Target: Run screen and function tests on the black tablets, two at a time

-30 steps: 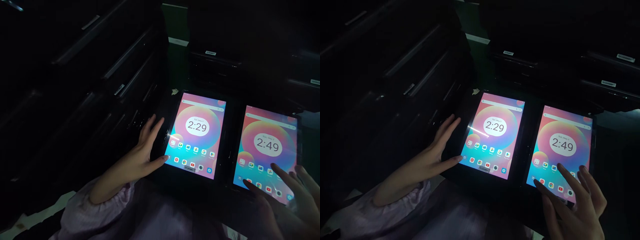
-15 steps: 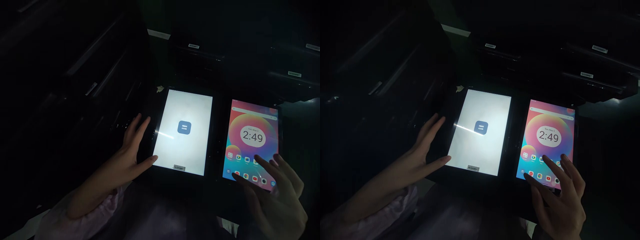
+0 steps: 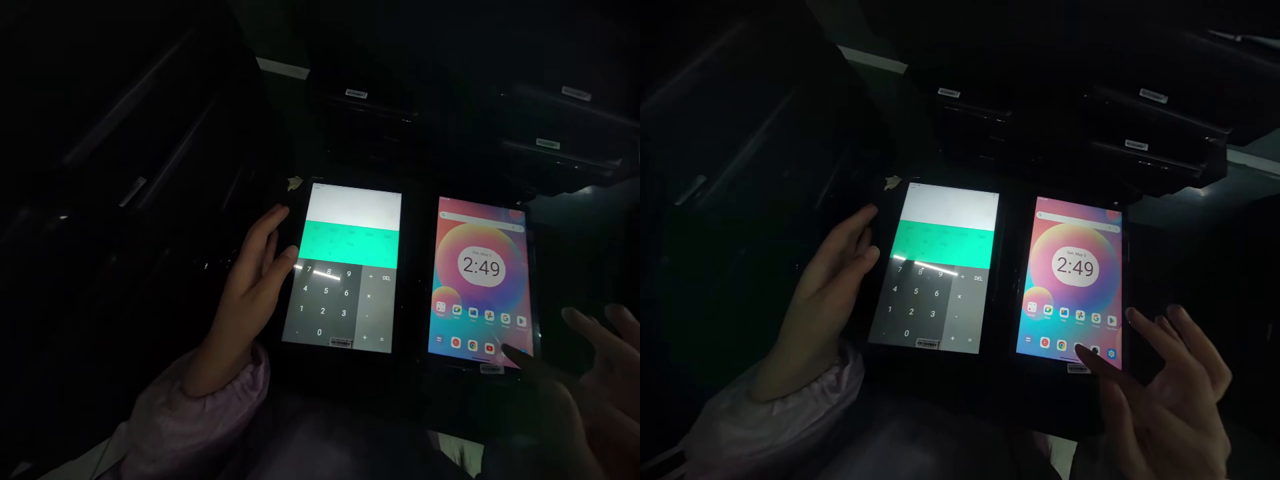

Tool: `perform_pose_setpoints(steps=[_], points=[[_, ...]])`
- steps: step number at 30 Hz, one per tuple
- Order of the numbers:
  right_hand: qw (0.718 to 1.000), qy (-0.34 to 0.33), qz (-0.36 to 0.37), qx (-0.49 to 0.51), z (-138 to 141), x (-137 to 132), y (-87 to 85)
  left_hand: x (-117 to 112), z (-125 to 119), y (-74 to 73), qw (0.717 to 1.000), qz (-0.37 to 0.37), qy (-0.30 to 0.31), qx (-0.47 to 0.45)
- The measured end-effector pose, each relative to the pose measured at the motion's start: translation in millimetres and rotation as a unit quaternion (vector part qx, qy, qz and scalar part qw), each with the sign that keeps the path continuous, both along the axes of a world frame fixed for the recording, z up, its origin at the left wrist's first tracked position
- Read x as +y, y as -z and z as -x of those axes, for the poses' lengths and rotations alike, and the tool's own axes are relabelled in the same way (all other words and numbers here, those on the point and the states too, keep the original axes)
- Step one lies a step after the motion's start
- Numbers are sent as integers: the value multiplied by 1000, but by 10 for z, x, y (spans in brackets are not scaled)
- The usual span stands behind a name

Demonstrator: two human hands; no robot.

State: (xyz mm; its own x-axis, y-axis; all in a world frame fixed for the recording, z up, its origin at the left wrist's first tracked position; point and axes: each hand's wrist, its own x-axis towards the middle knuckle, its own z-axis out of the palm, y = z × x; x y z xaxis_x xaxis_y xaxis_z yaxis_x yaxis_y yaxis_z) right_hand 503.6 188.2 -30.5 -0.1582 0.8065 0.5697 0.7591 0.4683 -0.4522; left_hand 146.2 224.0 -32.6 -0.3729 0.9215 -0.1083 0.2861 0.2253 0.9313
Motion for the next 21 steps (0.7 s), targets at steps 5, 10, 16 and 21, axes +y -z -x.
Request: perform_pose_setpoints(steps=[5,10,16,21], points=[[998,-59,21,-31,34,110,5,63,-33,70,998,-23,-1,-60],[998,-50,4,-32,64,223,2,96,-10,143,995,-39,18,-92],[995,-79,1,-67,138,365,-25,115,26,166,989,-78,20,-120],[984,-149,52,-86,202,263,5,125,36,212,990,-92,21,-107]])
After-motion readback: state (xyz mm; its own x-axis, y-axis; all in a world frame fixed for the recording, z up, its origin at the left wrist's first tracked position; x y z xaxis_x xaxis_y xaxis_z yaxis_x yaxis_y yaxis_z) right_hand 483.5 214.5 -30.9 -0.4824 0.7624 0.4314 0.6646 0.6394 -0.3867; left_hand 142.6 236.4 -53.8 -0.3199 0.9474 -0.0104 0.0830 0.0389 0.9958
